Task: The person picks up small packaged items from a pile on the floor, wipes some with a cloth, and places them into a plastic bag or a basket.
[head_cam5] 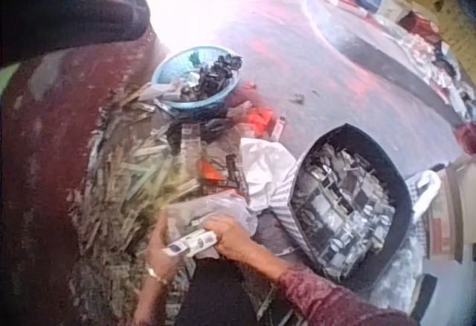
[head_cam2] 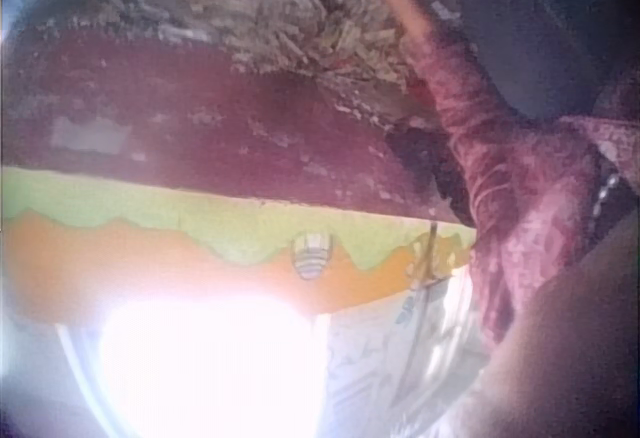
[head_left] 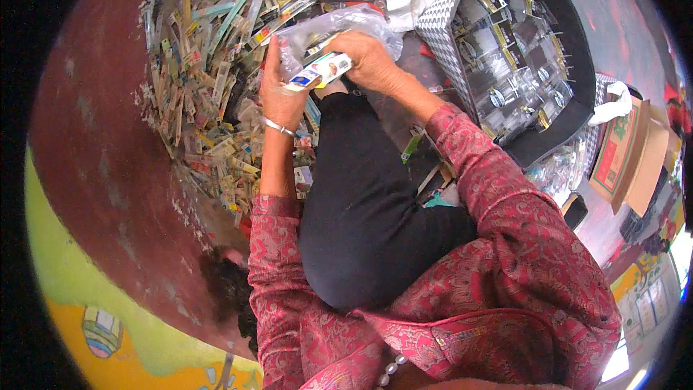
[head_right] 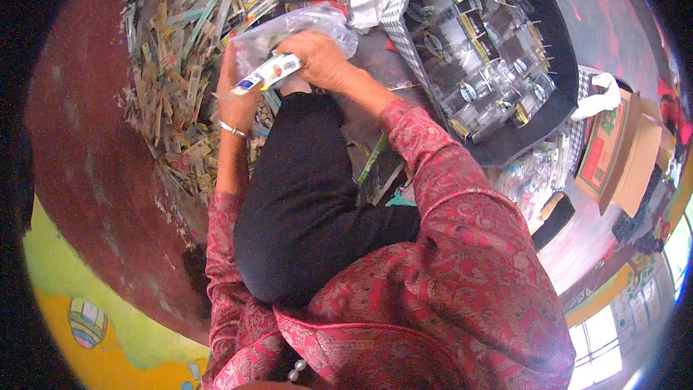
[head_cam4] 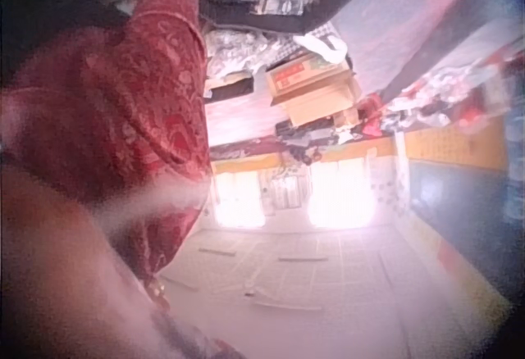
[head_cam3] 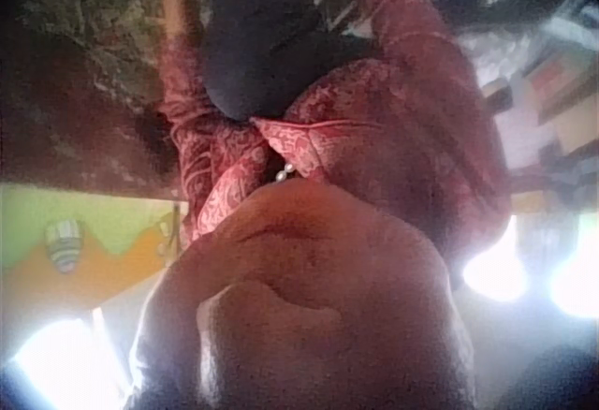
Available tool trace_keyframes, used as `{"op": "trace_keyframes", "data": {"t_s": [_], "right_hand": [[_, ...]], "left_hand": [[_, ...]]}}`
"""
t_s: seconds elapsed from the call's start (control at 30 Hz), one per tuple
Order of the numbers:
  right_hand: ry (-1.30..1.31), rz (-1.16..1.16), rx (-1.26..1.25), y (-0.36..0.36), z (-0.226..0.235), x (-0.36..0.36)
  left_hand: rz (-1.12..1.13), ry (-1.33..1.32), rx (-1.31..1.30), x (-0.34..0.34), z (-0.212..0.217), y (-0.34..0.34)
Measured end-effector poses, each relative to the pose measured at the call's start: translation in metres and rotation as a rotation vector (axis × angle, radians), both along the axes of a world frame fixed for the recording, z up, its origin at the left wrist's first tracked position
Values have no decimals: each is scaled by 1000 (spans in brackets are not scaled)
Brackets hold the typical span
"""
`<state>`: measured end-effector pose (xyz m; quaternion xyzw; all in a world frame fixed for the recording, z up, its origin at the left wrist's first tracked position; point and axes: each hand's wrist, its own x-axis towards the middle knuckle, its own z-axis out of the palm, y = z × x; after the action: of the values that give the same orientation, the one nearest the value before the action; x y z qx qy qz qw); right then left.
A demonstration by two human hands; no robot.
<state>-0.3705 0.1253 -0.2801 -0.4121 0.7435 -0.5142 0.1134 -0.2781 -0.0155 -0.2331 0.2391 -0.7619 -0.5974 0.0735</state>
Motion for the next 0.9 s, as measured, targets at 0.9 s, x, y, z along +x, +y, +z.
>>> {"op": "trace_keyframes", "data": {"t_s": [0.9], "right_hand": [[-829,113,-287,-30,1,-34]], "left_hand": [[-294,-208,-148,14,2,-22]]}}
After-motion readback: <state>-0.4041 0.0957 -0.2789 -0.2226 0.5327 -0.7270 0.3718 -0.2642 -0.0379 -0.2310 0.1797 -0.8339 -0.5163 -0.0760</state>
